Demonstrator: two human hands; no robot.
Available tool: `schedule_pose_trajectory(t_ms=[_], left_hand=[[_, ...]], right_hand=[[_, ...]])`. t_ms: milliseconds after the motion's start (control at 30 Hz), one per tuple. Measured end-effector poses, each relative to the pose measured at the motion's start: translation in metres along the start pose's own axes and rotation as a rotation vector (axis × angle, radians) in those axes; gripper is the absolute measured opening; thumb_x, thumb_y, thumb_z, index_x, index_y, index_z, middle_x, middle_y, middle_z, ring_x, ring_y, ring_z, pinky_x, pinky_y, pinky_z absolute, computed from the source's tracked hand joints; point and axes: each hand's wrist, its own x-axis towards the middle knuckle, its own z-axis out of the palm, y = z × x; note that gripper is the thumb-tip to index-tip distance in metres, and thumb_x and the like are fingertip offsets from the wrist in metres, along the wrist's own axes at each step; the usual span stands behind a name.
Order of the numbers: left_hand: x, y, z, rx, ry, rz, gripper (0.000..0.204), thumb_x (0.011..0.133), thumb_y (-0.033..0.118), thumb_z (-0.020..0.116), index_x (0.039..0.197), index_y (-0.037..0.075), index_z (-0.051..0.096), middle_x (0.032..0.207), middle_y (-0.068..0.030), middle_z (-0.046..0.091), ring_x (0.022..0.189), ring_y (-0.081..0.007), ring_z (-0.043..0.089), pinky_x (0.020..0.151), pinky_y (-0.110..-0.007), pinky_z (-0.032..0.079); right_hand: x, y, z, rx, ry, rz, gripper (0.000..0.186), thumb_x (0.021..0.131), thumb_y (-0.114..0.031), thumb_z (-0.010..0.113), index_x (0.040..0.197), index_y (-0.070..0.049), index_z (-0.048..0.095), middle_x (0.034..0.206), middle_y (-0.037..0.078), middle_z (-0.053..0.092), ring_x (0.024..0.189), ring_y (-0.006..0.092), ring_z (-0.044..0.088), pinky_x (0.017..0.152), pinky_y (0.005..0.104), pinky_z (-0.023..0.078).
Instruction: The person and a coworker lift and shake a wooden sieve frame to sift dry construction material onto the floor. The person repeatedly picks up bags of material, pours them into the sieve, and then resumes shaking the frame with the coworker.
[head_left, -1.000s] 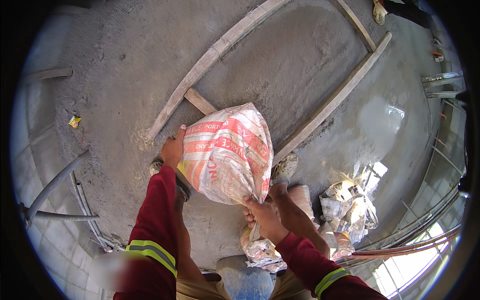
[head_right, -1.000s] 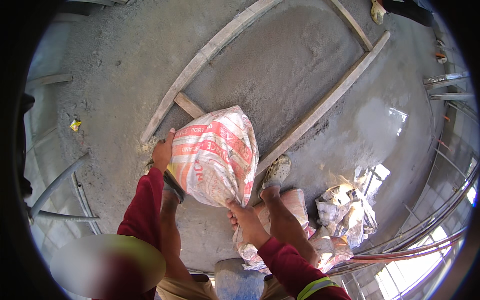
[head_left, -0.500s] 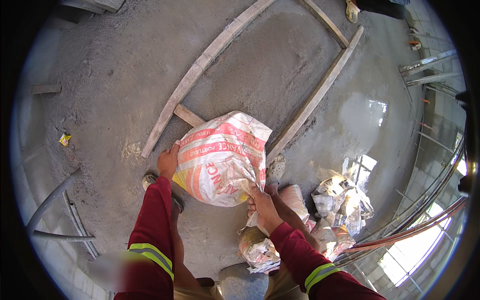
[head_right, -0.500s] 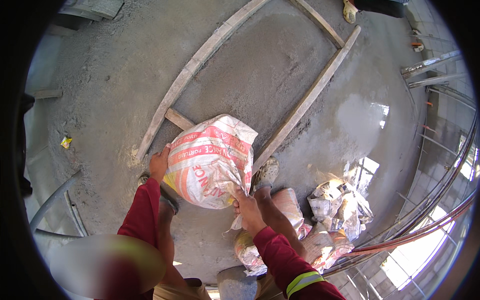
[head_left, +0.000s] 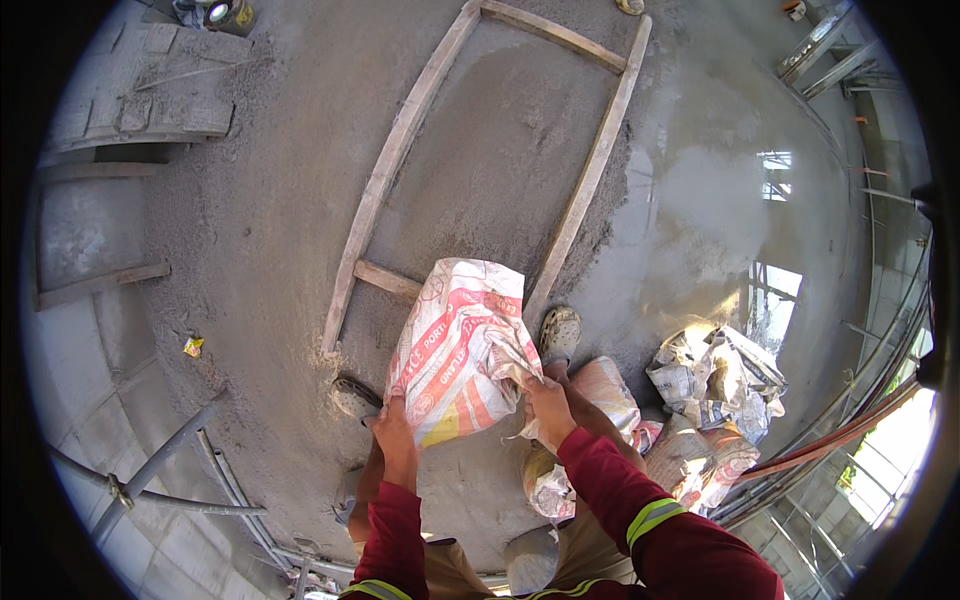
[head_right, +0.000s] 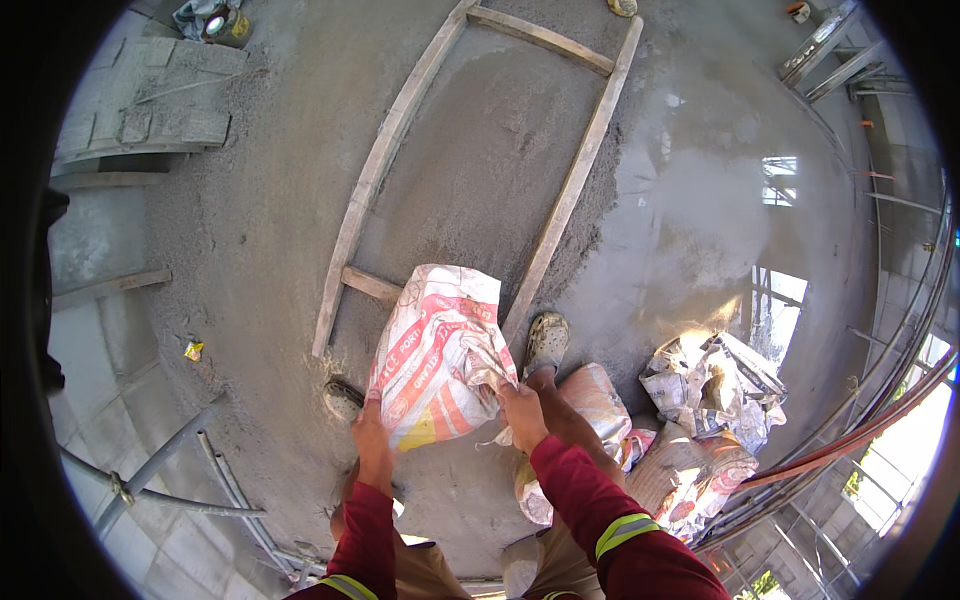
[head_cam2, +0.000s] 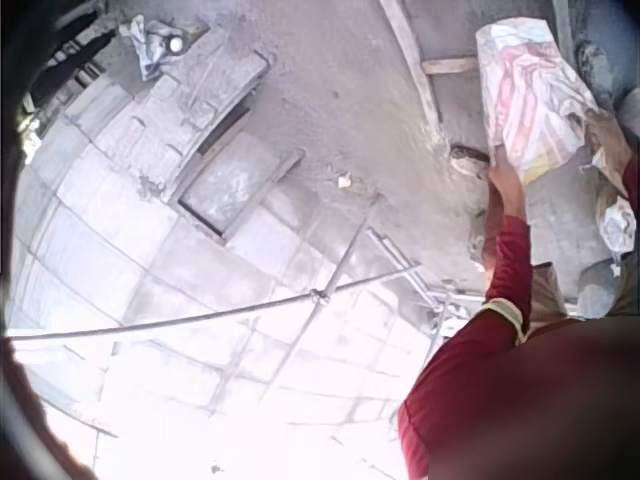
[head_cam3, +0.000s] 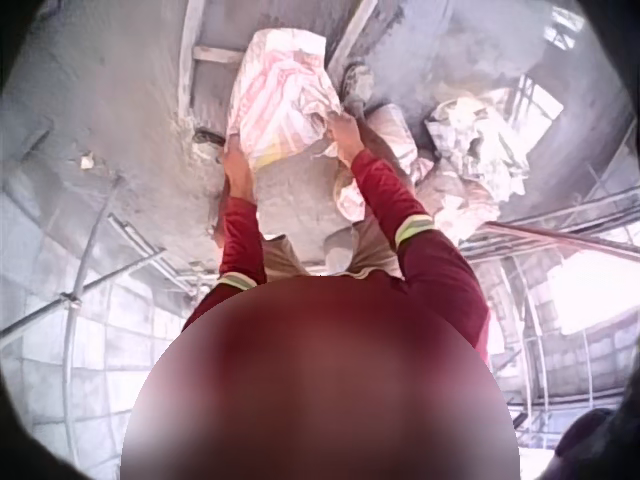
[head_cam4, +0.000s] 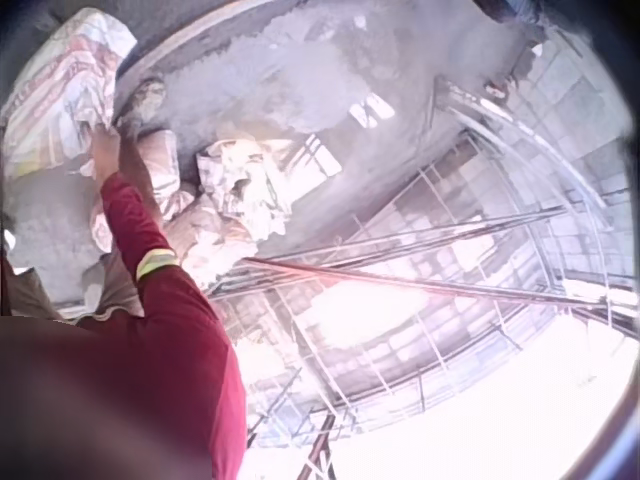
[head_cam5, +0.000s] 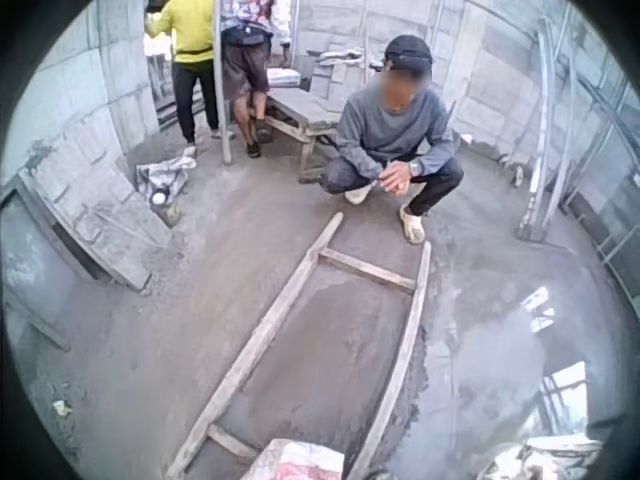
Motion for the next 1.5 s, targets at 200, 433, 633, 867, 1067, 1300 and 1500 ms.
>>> schedule_pose_trajectory(t_ms=[200,433,633,867,1067,1300,1500], left_hand=[[-0.131,0.092,0.010,0.002,-0.019,0.042,0.048,0.106,0.033,0.056,0.128,-0.009,0.063,0.118,-0.0149,0.070,0.099,-0.0236,0.069,0.088,-0.035,0.054],[-0.273,0.172,0.032,-0.091,-0.024,-0.002,0.047,0.107,0.031,0.043,0.134,-0.004,0.058,0.129,-0.0178,0.067,0.113,-0.0291,0.069,0.097,-0.041,0.056],[-0.211,0.111,0.086,-0.045,-0.083,0.041,0.046,0.104,0.029,0.044,0.133,-0.004,0.059,0.128,-0.0161,0.068,0.113,-0.0288,0.068,0.095,-0.040,0.055],[-0.145,0.086,0.120,-0.089,-0.122,0.032,0.047,0.104,0.032,0.049,0.132,-0.005,0.059,0.128,-0.0150,0.068,0.114,-0.0277,0.067,0.098,-0.040,0.052],[-0.150,0.081,0.107,-0.182,-0.079,-0.050,0.054,0.102,0.038,0.055,0.135,-0.005,0.057,0.133,-0.0164,0.064,0.120,-0.0289,0.064,0.104,-0.043,0.047],[-0.168,0.089,0.088,-0.302,-0.121,-0.087,0.052,0.106,0.035,0.043,0.144,0.000,0.050,0.144,-0.0141,0.059,0.133,-0.0309,0.056,0.114,-0.045,0.041],[-0.161,0.100,0.114,-0.366,-0.094,-0.001,0.050,0.106,0.035,0.044,0.141,0.000,0.052,0.142,-0.0136,0.060,0.131,-0.0300,0.057,0.113,-0.044,0.042]], right_hand=[[-0.084,-0.060,-0.030,-0.203,-0.178,-0.052,0.032,0.106,-0.034,0.059,0.105,-0.004,0.069,0.072,-0.005,0.053,0.062,0.0073,0.047,0.055,0.0283,0.036],[-0.053,-0.208,-0.084,-0.214,-0.537,-0.181,0.055,0.109,-0.049,0.045,0.130,-0.002,0.066,0.101,0.005,0.072,0.094,0.0207,0.067,0.088,0.0369,0.053],[0.124,-0.131,0.033,0.264,-0.336,-0.116,0.055,0.109,-0.049,0.046,0.131,-0.002,0.066,0.103,0.006,0.072,0.096,0.0211,0.066,0.090,0.0373,0.052],[0.189,-0.162,0.046,0.392,-0.394,-0.145,0.055,0.109,-0.048,0.046,0.131,-0.002,0.065,0.106,0.006,0.071,0.098,0.0216,0.066,0.091,0.0378,0.052],[0.187,-0.144,0.034,0.424,-0.373,-0.095,0.055,0.109,-0.048,0.046,0.132,-0.002,0.065,0.109,0.007,0.070,0.101,0.0220,0.065,0.093,0.0382,0.051],[0.166,-0.110,0.048,0.462,-0.348,-0.043,0.055,0.109,-0.048,0.047,0.132,-0.002,0.064,0.111,0.007,0.069,0.103,0.0225,0.064,0.095,0.0387,0.050],[0.198,-0.163,0.067,0.448,-0.394,-0.103,0.054,0.108,-0.048,0.047,0.133,-0.002,0.064,0.114,0.008,0.069,0.106,0.0229,0.063,0.096,0.0391,0.050]])
